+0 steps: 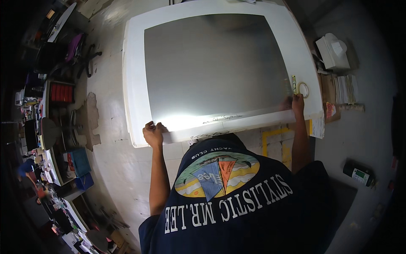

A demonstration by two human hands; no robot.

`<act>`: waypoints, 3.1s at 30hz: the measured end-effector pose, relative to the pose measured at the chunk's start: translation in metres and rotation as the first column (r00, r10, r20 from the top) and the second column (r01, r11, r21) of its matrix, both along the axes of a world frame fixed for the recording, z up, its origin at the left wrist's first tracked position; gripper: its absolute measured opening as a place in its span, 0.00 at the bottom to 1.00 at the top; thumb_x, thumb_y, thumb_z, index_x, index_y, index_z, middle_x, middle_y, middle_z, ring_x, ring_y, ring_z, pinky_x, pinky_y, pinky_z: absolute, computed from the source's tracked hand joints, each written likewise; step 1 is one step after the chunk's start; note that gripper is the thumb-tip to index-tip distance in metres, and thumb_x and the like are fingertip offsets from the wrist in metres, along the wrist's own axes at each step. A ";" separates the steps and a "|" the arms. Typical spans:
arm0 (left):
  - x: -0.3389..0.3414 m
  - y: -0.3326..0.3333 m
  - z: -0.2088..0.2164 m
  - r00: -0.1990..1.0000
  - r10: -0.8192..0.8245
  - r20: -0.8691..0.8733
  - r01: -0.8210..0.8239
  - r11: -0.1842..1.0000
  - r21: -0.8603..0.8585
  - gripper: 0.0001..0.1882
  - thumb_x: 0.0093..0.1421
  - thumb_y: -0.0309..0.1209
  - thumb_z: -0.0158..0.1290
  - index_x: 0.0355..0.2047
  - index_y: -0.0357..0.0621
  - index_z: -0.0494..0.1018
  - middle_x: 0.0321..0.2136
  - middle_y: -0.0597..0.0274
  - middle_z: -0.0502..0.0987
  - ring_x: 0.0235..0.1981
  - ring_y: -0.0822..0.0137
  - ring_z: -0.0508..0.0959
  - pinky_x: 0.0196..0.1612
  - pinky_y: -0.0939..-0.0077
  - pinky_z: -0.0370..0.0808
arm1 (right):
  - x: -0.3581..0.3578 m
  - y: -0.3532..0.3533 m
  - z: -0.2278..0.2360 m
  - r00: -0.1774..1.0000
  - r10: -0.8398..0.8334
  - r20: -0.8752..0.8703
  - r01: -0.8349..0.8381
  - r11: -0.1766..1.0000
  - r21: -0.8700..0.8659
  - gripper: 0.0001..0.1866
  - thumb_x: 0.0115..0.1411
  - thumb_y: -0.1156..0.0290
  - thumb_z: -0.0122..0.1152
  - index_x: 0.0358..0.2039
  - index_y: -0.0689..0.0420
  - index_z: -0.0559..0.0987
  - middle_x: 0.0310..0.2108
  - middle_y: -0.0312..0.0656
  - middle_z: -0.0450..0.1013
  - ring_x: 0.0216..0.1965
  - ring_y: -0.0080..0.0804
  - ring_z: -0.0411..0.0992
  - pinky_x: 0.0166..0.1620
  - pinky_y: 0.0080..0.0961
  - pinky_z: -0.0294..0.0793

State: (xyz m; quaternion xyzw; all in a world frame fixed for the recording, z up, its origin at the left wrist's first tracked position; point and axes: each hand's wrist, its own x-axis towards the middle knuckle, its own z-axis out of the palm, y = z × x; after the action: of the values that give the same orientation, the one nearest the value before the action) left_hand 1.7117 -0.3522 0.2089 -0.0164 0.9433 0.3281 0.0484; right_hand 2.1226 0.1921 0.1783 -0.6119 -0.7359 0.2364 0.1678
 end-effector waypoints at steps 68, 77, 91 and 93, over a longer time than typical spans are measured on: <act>-0.128 -0.042 -0.006 0.349 -0.831 -0.433 0.859 0.468 -0.208 0.24 0.59 0.42 0.55 0.54 0.50 0.74 0.52 0.50 0.72 0.42 0.53 0.73 0.45 0.61 0.69 | -0.361 -0.474 0.032 0.575 0.610 -0.546 -0.694 0.717 0.070 0.08 0.56 0.77 0.65 0.36 0.62 0.76 0.31 0.42 0.77 0.33 0.29 0.76 0.38 0.25 0.75; -0.130 -0.042 -0.004 0.275 -0.865 -0.421 0.864 0.414 -0.287 0.26 0.58 0.49 0.56 0.54 0.52 0.75 0.54 0.52 0.71 0.42 0.56 0.71 0.45 0.63 0.66 | -0.372 -0.484 0.029 0.505 0.691 -0.516 -0.682 0.686 0.251 0.10 0.52 0.79 0.67 0.34 0.61 0.75 0.32 0.45 0.76 0.34 0.40 0.75 0.40 0.31 0.74; -0.130 -0.041 -0.005 0.290 -0.856 -0.428 0.866 0.425 -0.263 0.25 0.57 0.47 0.57 0.53 0.51 0.76 0.53 0.52 0.72 0.43 0.56 0.71 0.46 0.62 0.65 | -0.370 -0.480 0.038 0.503 0.732 -0.459 -0.731 0.644 0.225 0.09 0.51 0.79 0.66 0.32 0.61 0.75 0.32 0.46 0.75 0.35 0.43 0.74 0.41 0.35 0.73; -0.130 -0.041 -0.006 0.287 -0.861 -0.419 0.867 0.420 -0.269 0.25 0.58 0.48 0.56 0.53 0.52 0.76 0.54 0.52 0.71 0.43 0.56 0.70 0.46 0.62 0.65 | -0.370 -0.478 0.039 0.492 0.760 -0.425 -0.754 0.616 0.228 0.09 0.50 0.78 0.66 0.32 0.61 0.75 0.32 0.45 0.75 0.35 0.43 0.73 0.41 0.35 0.73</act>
State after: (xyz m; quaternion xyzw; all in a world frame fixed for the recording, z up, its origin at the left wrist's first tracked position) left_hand 1.5822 -0.3934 0.2030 0.5796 0.7763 0.2463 -0.0277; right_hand 1.7528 -0.2864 0.2174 -0.1463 -0.8633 0.4258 0.2280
